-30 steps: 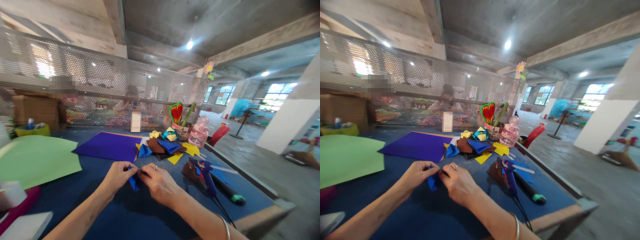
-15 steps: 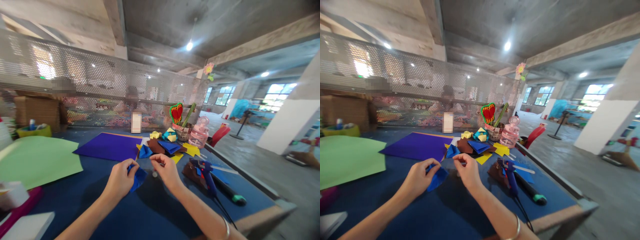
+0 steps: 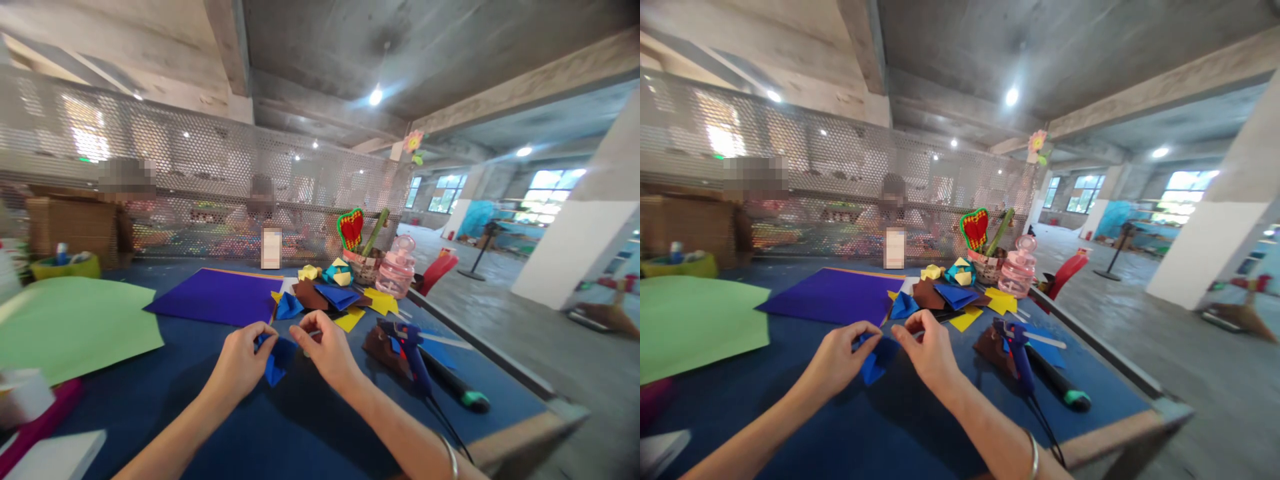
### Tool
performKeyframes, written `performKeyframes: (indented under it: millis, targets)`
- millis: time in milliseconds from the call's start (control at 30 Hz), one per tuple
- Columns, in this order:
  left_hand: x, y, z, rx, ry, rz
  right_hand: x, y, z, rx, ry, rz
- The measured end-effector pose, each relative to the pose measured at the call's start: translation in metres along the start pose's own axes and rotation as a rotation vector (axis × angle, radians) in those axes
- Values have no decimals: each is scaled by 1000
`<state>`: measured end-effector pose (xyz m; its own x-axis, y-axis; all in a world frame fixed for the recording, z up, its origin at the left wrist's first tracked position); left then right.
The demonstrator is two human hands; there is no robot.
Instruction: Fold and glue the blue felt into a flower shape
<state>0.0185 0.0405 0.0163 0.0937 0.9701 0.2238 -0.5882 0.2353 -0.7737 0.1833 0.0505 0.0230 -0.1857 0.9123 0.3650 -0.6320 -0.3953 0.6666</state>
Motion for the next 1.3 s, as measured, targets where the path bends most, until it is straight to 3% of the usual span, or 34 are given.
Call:
performKeyframes:
  millis: [200,567,767,1033,1300]
  targets:
    - [-3,-6,-3,-33,-8,-85,-4,13,-15,-23,135,112]
    - [-4,-5,-11,-8,64,-104,-8,14,-16,-202,133,148]
    - [-7,1,-10,-14,29,-34,-11,18,-18,-224,87,164]
    - [2,10,-8,-167,-41,76,-10,21,-12,2,59,138]
    - [5,29,1,-453,-124,289,-4,-8,-24,282,130,-61]
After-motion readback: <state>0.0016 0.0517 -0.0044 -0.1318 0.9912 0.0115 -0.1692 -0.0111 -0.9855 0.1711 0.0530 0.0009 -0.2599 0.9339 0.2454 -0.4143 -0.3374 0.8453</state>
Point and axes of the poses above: each hand's wrist, its own x-axis towards the middle knuckle, its own z-axis out of the back of the hand, y = z × x, the point moved 6 cm from there along x, towards the middle knuckle, and after that the axes turned 8 degrees about -x, right-handed, at the moved point
